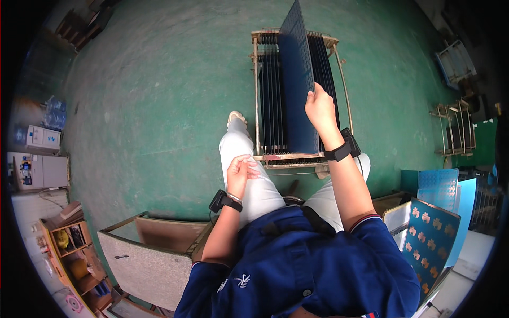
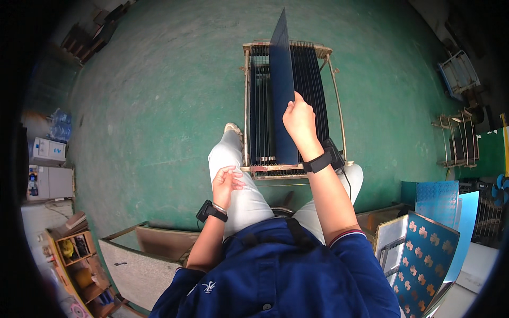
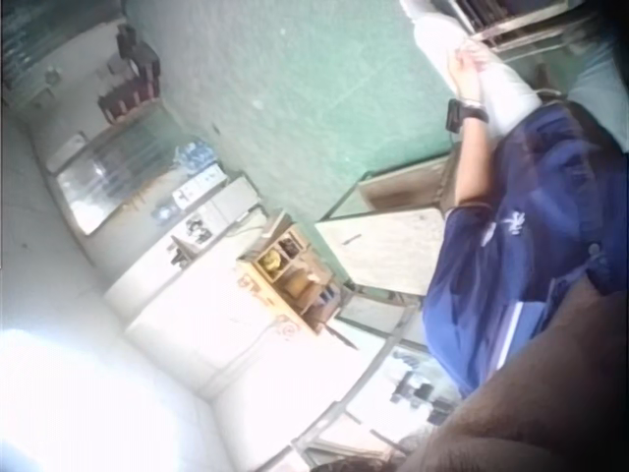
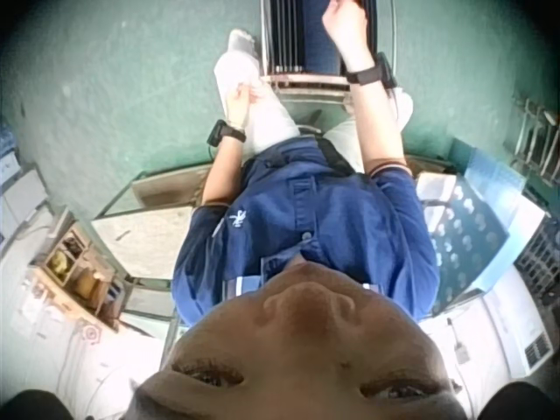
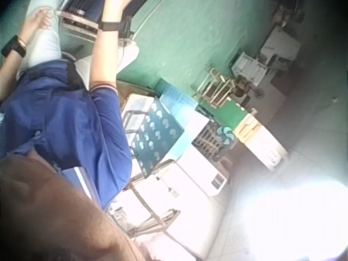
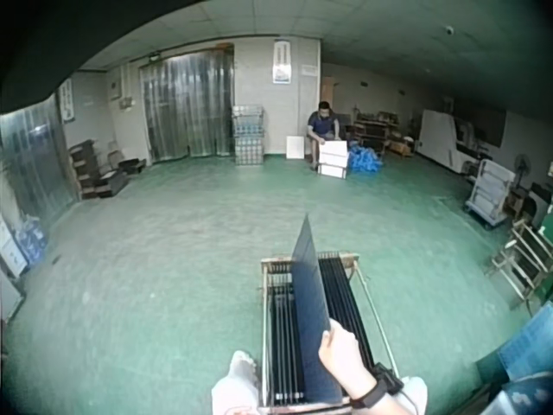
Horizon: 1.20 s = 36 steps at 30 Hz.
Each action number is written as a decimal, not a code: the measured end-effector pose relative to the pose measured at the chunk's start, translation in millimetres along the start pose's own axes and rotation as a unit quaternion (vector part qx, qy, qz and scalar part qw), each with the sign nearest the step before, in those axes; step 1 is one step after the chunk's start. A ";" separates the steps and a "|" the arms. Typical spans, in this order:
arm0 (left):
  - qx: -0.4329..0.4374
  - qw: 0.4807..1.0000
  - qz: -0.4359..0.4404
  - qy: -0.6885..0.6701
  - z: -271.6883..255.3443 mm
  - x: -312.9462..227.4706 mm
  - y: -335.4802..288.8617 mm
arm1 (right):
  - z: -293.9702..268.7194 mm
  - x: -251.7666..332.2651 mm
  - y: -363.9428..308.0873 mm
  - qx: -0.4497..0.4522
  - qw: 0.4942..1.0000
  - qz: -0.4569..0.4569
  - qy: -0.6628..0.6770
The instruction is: Inspect blue pattern metal sheets and place them onto a drying or storage rack.
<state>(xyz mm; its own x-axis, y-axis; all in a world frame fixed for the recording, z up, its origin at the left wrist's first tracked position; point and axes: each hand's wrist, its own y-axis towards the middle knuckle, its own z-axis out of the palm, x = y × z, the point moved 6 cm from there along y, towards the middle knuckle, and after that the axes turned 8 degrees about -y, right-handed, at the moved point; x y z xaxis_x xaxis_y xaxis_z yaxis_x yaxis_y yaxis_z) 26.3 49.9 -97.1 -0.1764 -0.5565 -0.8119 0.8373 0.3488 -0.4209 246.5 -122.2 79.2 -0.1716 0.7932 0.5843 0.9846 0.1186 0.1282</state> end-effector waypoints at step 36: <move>0.023 1.000 -0.002 -0.003 0.4 -0.8 1.2 | 132.2 -46.3 -59.5 0.060 0.967 -0.142 -0.205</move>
<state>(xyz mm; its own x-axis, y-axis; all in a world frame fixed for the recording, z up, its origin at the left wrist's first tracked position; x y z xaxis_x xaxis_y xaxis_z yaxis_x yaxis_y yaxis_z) 27.7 50.4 -96.8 -0.1761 -0.5630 -0.8075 0.8593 0.3123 -0.4051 200.1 -87.0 -61.4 -0.4332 0.8853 0.1692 0.9002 0.4157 0.1296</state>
